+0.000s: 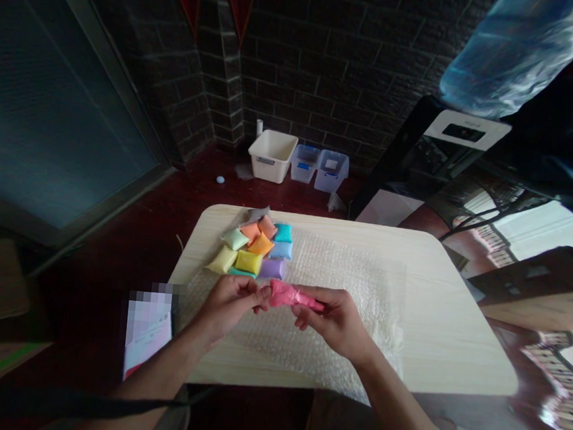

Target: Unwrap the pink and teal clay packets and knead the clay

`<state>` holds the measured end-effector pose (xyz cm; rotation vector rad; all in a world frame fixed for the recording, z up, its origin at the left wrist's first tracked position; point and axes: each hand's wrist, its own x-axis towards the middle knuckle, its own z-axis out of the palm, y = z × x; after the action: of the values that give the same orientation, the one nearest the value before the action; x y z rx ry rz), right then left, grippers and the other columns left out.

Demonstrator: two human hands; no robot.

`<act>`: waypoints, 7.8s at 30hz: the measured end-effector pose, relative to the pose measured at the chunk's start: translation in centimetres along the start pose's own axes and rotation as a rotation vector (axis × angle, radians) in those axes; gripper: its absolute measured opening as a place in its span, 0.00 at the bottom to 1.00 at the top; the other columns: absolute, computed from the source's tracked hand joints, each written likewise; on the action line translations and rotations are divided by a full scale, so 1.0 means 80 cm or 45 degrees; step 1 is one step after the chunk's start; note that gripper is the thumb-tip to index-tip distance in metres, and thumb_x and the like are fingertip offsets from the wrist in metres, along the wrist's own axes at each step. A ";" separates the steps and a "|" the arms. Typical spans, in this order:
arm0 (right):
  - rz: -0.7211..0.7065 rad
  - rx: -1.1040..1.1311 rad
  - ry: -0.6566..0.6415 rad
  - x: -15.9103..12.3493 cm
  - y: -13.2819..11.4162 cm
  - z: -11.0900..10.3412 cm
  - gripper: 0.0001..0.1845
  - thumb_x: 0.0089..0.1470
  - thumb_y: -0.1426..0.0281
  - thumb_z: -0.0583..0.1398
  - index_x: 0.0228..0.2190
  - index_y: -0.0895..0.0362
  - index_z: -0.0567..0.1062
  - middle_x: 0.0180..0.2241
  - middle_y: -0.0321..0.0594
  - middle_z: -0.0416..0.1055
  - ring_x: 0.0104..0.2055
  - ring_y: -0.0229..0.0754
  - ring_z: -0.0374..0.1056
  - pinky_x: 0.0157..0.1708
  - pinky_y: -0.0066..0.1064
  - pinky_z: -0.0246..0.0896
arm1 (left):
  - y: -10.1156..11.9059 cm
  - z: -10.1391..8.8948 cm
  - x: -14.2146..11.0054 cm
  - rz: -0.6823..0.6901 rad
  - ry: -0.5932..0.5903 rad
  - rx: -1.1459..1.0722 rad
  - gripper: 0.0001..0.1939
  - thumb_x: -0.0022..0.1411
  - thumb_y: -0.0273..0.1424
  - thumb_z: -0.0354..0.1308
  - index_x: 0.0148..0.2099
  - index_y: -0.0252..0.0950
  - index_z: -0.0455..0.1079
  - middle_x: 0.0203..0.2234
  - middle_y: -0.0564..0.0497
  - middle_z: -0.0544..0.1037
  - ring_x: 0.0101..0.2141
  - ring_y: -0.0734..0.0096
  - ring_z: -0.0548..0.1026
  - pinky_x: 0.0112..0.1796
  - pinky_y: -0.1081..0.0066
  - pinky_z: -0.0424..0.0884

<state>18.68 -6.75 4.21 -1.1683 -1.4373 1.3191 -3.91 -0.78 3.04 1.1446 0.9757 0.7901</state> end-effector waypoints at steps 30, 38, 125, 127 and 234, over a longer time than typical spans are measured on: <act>-0.052 -0.057 0.079 0.003 0.007 0.009 0.15 0.56 0.65 0.70 0.45 0.57 0.84 0.35 0.44 0.81 0.33 0.42 0.73 0.31 0.32 0.71 | -0.004 0.003 0.000 0.127 0.020 0.070 0.17 0.61 0.43 0.67 0.31 0.32 0.75 0.22 0.50 0.78 0.24 0.72 0.72 0.28 0.74 0.68; 0.151 0.266 -0.027 0.006 0.003 0.003 0.14 0.49 0.63 0.75 0.35 0.60 0.87 0.26 0.41 0.79 0.25 0.37 0.70 0.28 0.30 0.69 | 0.004 0.007 -0.006 0.193 0.010 0.320 0.19 0.68 0.44 0.59 0.33 0.33 0.78 0.22 0.49 0.79 0.24 0.68 0.76 0.27 0.72 0.72; 0.040 -0.036 0.068 0.008 -0.003 0.006 0.18 0.57 0.62 0.70 0.48 0.56 0.84 0.34 0.43 0.83 0.32 0.43 0.75 0.34 0.35 0.74 | 0.003 -0.003 -0.010 -0.137 -0.099 -0.186 0.17 0.53 0.41 0.74 0.33 0.31 0.79 0.25 0.47 0.82 0.25 0.69 0.79 0.29 0.70 0.77; -0.014 -0.107 0.089 0.008 -0.003 0.008 0.17 0.56 0.64 0.70 0.47 0.55 0.84 0.38 0.44 0.84 0.36 0.46 0.77 0.38 0.37 0.75 | 0.003 -0.003 -0.009 -0.067 -0.008 -0.079 0.15 0.51 0.38 0.75 0.28 0.32 0.77 0.21 0.49 0.81 0.22 0.71 0.76 0.26 0.73 0.74; 0.257 0.373 0.109 0.010 -0.013 0.022 0.15 0.50 0.61 0.74 0.32 0.59 0.80 0.27 0.37 0.76 0.28 0.36 0.69 0.29 0.28 0.63 | 0.007 -0.008 -0.023 0.485 0.250 0.496 0.06 0.63 0.30 0.65 0.39 0.40 0.85 0.36 0.48 0.87 0.38 0.60 0.84 0.44 0.67 0.78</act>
<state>16.68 -6.34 5.08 -1.1783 -1.0434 1.5395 -5.23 -2.06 3.92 1.6447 1.1218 1.0606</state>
